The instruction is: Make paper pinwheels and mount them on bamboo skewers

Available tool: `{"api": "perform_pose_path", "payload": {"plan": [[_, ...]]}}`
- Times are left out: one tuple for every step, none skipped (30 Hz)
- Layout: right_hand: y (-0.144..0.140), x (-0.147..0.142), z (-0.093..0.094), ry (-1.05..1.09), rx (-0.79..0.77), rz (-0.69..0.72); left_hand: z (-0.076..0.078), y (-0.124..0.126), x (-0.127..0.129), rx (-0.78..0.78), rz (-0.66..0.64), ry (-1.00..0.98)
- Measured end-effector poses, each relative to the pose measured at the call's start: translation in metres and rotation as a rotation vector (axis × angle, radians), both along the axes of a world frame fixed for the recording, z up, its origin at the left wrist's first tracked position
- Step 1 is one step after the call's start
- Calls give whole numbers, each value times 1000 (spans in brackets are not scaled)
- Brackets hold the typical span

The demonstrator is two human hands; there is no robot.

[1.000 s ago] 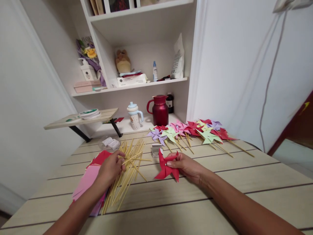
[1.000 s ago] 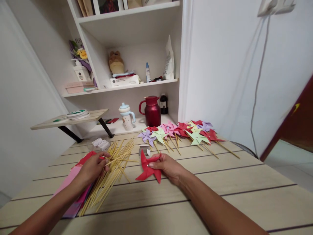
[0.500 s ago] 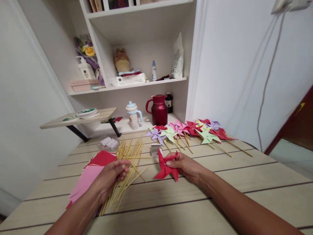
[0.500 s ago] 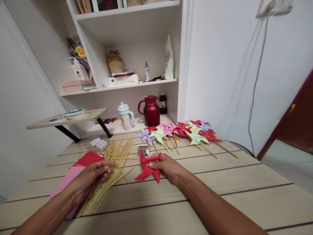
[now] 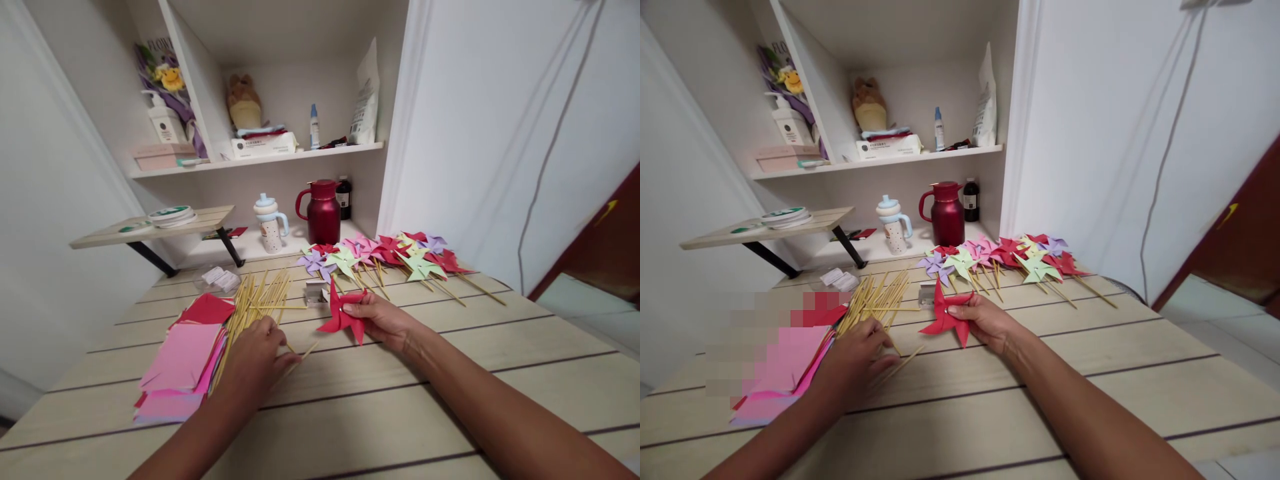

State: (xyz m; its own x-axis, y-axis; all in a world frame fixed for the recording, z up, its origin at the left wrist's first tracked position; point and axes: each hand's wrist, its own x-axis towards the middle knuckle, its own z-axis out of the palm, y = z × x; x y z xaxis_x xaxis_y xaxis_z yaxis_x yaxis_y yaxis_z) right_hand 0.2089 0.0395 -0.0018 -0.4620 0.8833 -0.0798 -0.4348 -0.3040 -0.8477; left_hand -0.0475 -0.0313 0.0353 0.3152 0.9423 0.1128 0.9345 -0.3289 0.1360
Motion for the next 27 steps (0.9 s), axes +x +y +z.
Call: {"api": "perform_pose_path", "payload": {"plan": [[1,1,0,1,0,-6,-1,-2,4,-9,4,30],[2,2,-1,0,-1,-12,-2,-4,6,-20,10,48],[2,3,-1,-3,0,-17,-4,-6,8,-30,16,54],[3,4,-2,-3,1,-22,-5,-6,9,-36,17,53],[3,4,-2,-1,2,-28,-6,-7,10,-39,14,52],[3,4,-2,1,2,-31,-7,-7,10,-39,10,51],[3,4,-3,3,1,-32,-8,-8,10,-32,7,53],[3,4,-3,4,0,-32,-9,-8,10,-24,6,57],[3,3,-3,3,0,-32,-10,-8,11,-18,4,62],[3,3,-3,1,0,-33,-11,-9,11,-14,5,67],[3,3,-3,-1,0,-34,-11,-9,12,-19,8,73],[2,3,-2,-2,-1,-35,-11,-10,13,-28,13,80],[2,3,-2,-4,-1,-36,-10,-10,15,-38,20,88],[2,3,-2,-7,-1,-35,-10,-11,16,-45,27,96],[2,3,-2,-10,-1,-33,-9,-11,18,-53,32,103],[2,2,-2,-12,0,-31,-7,-11,19,-61,37,111],[2,2,-1,-14,1,-28,-6,-11,21,-68,39,118],[2,2,-1,-14,3,-27,-5,-12,22,-73,38,128],[2,2,-1,-12,6,-26,-4,-12,24,-82,34,139],[2,2,-1,-10,9,-23,-2,-13,26,-91,25,150],[2,2,-1,-9,10,-20,-1,-14,28,-98,11,157],[2,3,-1,-9,12,-17,0,-15,30,-106,-5,161],[2,3,-1,-12,12,-15,0,-16,32,-115,-23,166],[2,3,-1,-17,9,-12,0,-17,33,-122,-42,180],[2,4,-1,-23,5,-10,-1,-17,34,-126,-59,203],[3,4,-1,-29,0,-9,-2,-17,35,-129,-74,237],[3,4,-1,-32,-5,-10,-4,-17,35,-131,-89,275]]}}
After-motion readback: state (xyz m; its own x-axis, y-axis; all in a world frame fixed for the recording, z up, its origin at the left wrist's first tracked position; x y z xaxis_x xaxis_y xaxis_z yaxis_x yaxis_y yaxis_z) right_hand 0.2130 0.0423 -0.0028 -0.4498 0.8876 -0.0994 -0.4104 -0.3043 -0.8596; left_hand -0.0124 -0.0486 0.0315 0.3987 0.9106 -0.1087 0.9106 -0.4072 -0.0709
